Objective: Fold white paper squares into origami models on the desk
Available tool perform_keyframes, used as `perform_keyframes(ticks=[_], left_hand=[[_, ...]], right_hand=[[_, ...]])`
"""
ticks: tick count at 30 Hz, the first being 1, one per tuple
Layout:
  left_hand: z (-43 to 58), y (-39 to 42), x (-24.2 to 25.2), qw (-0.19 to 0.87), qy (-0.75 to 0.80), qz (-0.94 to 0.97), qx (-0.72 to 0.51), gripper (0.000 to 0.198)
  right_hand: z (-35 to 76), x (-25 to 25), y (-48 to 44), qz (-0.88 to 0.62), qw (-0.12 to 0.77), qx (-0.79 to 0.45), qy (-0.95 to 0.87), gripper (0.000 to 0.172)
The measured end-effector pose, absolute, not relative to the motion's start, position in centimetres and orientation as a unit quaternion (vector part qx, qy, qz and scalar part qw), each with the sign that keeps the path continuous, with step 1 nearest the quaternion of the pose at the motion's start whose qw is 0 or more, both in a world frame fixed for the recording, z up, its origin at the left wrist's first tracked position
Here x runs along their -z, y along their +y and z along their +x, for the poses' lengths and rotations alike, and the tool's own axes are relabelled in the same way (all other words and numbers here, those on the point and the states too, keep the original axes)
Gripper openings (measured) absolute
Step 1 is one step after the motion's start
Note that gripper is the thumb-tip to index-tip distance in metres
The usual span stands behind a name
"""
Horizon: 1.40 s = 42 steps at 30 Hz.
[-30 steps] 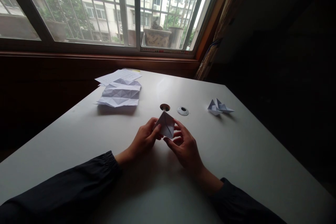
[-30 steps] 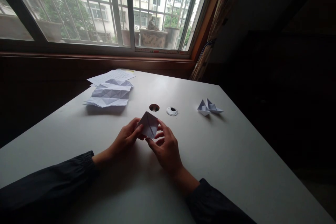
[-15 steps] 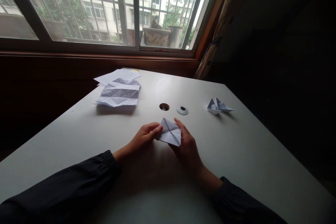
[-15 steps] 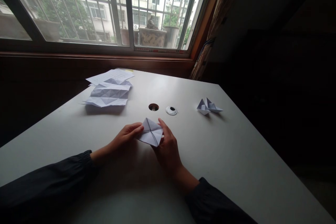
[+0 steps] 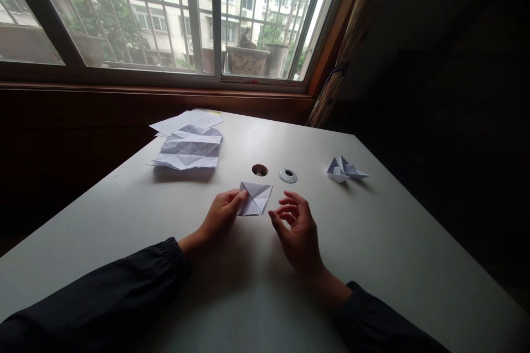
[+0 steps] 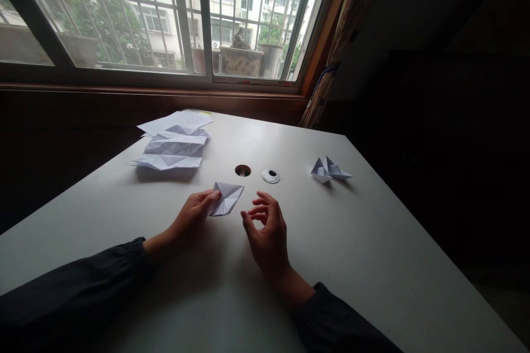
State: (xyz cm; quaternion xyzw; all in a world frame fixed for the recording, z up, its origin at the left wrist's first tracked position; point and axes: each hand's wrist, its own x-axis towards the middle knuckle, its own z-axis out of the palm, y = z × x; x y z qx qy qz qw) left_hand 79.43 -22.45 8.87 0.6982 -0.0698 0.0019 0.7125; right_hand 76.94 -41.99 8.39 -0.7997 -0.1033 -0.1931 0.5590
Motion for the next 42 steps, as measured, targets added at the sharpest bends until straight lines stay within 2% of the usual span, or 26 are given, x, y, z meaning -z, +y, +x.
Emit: perform_keyframes(ticks=[2, 7, 10, 13, 16, 18, 22, 23, 28, 33, 36, 42], left_hand=[[79.5, -22.4, -8.9, 0.719, -0.064, 0.692, 0.009, 0.048], [79.3, -22.4, -9.7, 0.705, -0.144, 0.693, 0.046, 0.042], [79.1, -22.5, -9.8, 0.721, -0.174, 0.666, 0.076, 0.037], [79.0, -22.6, -9.9, 0.739, -0.165, 0.647, 0.089, 0.037], [78.9, -22.5, -10.1, 0.736, -0.175, 0.645, 0.104, 0.039], [78.9, -22.4, -10.3, 0.731, -0.194, 0.646, 0.104, 0.04], [78.7, -22.5, -10.2, 0.71, -0.224, 0.663, 0.084, 0.037], [78.7, -22.5, -10.1, 0.702, -0.22, 0.673, 0.074, 0.035], [78.6, -22.9, -9.4, 0.688, -0.155, 0.709, -0.013, 0.033], [78.3, -23.0, -10.0, 0.639, -0.206, 0.741, -0.017, 0.026], [78.2, -22.9, -10.3, 0.649, -0.222, 0.728, -0.007, 0.035], [78.4, -22.8, -10.1, 0.684, -0.211, 0.698, 0.014, 0.055]], right_hand=[[76.9, -8.3, -42.0, -0.799, 0.56, 0.172, -0.135, 0.056], [76.7, -8.1, -41.8, -0.837, 0.473, 0.165, -0.22, 0.096], [76.6, -8.3, -41.8, -0.857, 0.426, 0.188, -0.222, 0.102], [76.6, -8.7, -41.9, -0.859, 0.432, 0.17, -0.213, 0.101], [76.6, -8.9, -42.0, -0.855, 0.454, 0.149, -0.201, 0.091], [76.6, -9.2, -42.0, -0.846, 0.472, 0.144, -0.203, 0.077], [76.7, -9.7, -41.9, -0.838, 0.485, 0.145, -0.204, 0.031], [76.7, -9.8, -41.9, -0.841, 0.482, 0.146, -0.198, 0.025], [76.4, -9.7, -41.5, -0.846, 0.482, 0.147, -0.174, 0.028], [76.8, -8.9, -41.3, -0.854, 0.463, 0.115, -0.208, 0.08], [77.1, -8.7, -41.3, -0.851, 0.452, 0.098, -0.25, 0.096], [76.7, -9.7, -41.7, -0.829, 0.483, 0.06, -0.275, 0.071]])
